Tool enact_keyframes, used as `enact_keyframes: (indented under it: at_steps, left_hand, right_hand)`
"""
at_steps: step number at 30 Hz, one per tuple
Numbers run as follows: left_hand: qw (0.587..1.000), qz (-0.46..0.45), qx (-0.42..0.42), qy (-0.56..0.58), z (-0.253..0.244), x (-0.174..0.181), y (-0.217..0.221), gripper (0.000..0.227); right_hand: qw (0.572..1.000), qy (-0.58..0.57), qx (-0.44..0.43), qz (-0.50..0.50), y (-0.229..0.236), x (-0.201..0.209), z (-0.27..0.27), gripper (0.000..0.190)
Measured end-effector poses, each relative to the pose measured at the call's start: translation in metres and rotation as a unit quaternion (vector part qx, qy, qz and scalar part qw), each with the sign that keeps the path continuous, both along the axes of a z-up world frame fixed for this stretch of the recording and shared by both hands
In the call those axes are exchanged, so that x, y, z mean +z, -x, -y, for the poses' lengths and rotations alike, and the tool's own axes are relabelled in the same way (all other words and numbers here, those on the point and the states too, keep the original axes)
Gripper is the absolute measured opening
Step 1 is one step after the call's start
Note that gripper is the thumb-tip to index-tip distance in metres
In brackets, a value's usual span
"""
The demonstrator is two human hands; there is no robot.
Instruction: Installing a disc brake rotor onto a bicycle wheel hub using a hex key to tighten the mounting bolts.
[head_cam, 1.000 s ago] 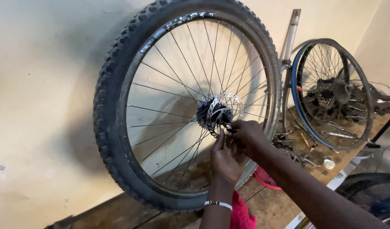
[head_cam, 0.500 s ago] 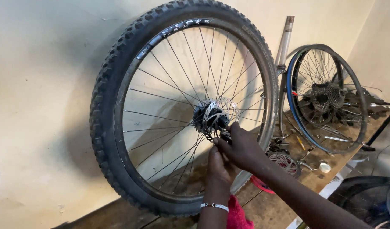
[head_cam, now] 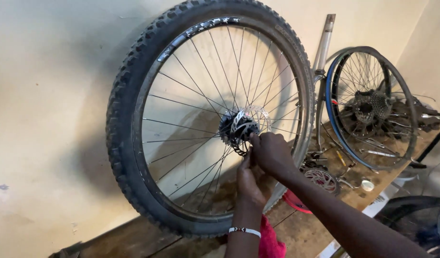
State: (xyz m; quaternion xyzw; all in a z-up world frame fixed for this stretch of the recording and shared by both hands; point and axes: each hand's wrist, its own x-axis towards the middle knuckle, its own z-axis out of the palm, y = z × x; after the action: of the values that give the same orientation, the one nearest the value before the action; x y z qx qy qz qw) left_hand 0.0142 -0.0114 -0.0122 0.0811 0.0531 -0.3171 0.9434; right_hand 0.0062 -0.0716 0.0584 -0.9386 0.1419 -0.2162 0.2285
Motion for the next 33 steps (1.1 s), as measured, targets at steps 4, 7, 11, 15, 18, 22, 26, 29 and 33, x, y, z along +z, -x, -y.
enact_keyframes:
  at_steps: [4,7,11,15,18,22,26,29,33]
  left_hand:
    - [1.000,-0.002,-0.008,0.024,0.007,-0.002,0.006,0.019]
    - [0.998,0.043,-0.018,-0.042,0.001,0.005,0.010,0.022]
    - [0.966,0.048,0.071,-0.245,-0.005,-0.005,0.011,0.019]
    - [0.792,0.047,0.277,-0.542,-0.019,-0.004,0.000,0.018]
    - [0.583,0.114,0.446,-0.669,-0.044,-0.005,0.004,0.016]
    - [0.352,0.286,0.467,-0.759,-0.072,-0.005,0.004,0.021]
    - [0.259,0.336,0.364,-0.829,-0.072,-0.025,-0.008,0.029]
    - [0.264,0.326,0.386,-0.822,-0.075,-0.005,0.000,0.020]
    - [0.240,0.324,0.399,-0.824,-0.076,0.005,0.004,0.025]
  right_hand:
    - [1.000,0.019,0.016,-0.017,0.019,0.024,-0.010,0.055]
    - [0.997,0.031,0.036,-0.052,0.025,0.037,-0.014,0.050]
    - [0.987,0.091,0.029,-0.126,0.005,0.014,-0.002,0.046]
    - [0.990,0.048,0.002,-0.133,-0.014,0.000,-0.002,0.051]
    - [0.989,0.041,-0.014,-0.145,-0.018,0.002,0.000,0.048]
    - [0.994,0.035,0.015,-0.106,-0.016,0.011,0.006,0.053]
    - [0.995,0.009,0.024,-0.095,-0.009,0.012,0.005,0.053]
    - [0.993,0.044,0.017,-0.108,0.012,0.016,-0.002,0.060]
    - [0.997,0.041,-0.010,-0.065,0.030,-0.002,0.006,0.052]
